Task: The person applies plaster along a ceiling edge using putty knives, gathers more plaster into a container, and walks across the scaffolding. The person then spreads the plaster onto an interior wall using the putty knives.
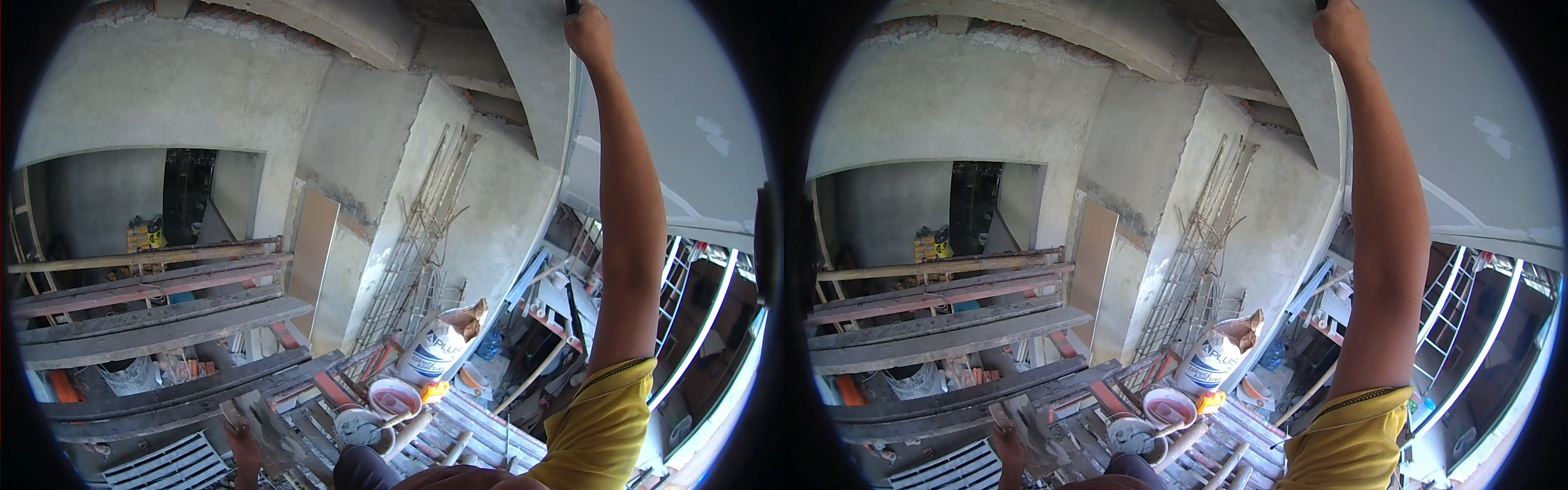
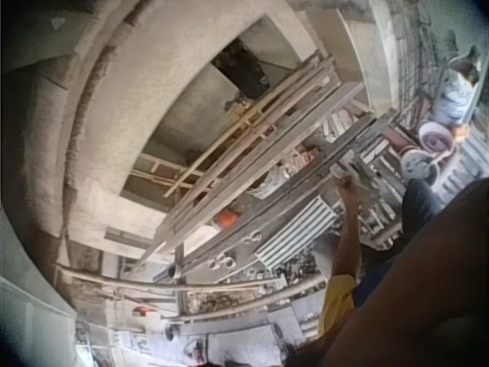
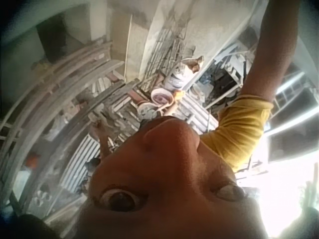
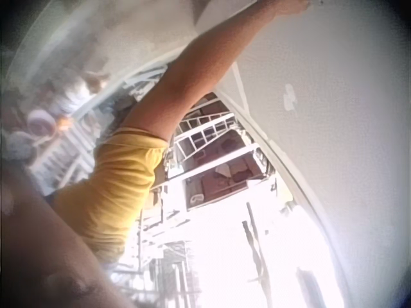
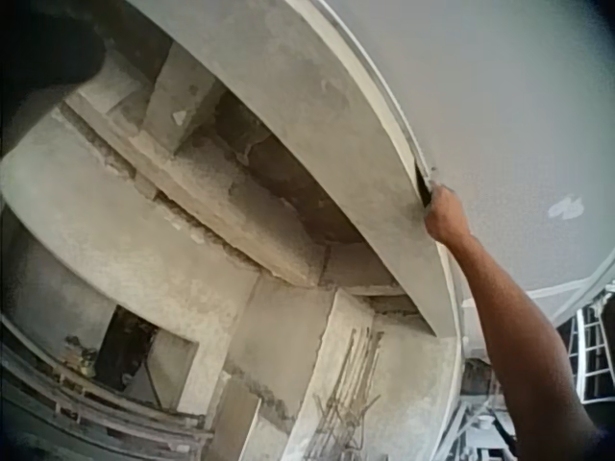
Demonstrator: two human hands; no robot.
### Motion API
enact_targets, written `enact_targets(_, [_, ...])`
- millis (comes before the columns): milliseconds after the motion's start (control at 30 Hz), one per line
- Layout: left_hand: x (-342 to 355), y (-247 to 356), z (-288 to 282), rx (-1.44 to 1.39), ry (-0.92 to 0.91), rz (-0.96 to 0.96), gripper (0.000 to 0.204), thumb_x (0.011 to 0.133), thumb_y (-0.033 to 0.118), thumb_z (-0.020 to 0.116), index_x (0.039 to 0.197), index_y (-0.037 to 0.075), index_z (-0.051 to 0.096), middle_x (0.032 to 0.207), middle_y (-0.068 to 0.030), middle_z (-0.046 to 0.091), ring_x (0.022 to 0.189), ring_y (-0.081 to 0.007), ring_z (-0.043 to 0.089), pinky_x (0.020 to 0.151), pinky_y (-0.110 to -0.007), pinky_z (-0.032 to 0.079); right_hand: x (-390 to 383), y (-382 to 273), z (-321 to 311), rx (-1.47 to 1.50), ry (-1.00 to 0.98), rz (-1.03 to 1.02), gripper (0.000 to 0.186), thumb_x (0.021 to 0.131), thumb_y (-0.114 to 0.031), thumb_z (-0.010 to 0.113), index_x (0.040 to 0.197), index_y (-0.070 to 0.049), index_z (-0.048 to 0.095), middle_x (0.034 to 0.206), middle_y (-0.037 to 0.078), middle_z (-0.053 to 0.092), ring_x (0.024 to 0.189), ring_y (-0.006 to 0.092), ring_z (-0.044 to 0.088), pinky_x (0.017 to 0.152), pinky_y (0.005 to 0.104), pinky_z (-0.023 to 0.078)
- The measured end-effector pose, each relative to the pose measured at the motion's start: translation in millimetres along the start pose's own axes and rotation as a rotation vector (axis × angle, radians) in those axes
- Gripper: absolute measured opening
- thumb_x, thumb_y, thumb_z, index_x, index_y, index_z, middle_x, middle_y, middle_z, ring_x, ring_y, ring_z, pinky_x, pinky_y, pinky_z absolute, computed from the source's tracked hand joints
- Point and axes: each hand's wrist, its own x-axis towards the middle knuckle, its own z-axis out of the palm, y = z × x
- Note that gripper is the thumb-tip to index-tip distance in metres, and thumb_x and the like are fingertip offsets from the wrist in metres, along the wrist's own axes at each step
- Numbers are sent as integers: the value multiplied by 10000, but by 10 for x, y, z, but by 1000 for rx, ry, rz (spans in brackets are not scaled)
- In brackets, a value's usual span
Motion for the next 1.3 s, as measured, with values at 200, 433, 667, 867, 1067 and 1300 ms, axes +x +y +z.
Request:
enact_targets(200, [26,-75,-27,10,51,87,368,916,187,551,1175,-56,454,987,-183,572,870,-267,553,782,-376,438,-343,-173,-129,102,-87,-90,256,826,-61,495,1019,87,576,1077,310,593,984,443,589,843,502,477])
enact_targets(433, [9,-110,79,-7,47,65,386,919,228,559,1158,-57,456,983,-187,565,861,-286,549,775,-393,439,-963,-426,-388,37,45,-165,343,827,-83,529,1165,-32,554,1024,174,636,878,409,615,762,488,495])
enact_targets(667, [0,-78,77,4,78,111,393,920,236,566,1159,-54,452,978,-182,559,844,-276,537,770,-387,438,-634,326,-265,-123,-48,247,376,786,-171,552,1118,2,581,977,249,646,921,431,612,780,472,499])
enact_targets(867, [5,-42,-4,-18,29,64,409,921,226,561,1189,-56,435,977,-179,562,851,-268,539,771,-383,438,-225,793,5,142,-416,514,324,733,-189,547,927,50,647,909,229,659,858,373,656,698,424,511])
enact_targets(1067, [20,-44,-61,18,32,86,405,921,232,554,1182,-56,439,964,-168,558,844,-256,534,772,-373,434,-114,725,121,174,-475,544,350,722,-210,550,937,45,655,913,218,662,856,348,658,690,423,509])
enact_targets(1300, [57,-198,-132,47,53,67,411,920,238,548,1183,-58,440,965,-172,558,846,-261,534,772,-375,430,-87,764,143,78,-455,494,358,731,-214,528,946,39,662,961,219,668,902,368,652,769,428,505])
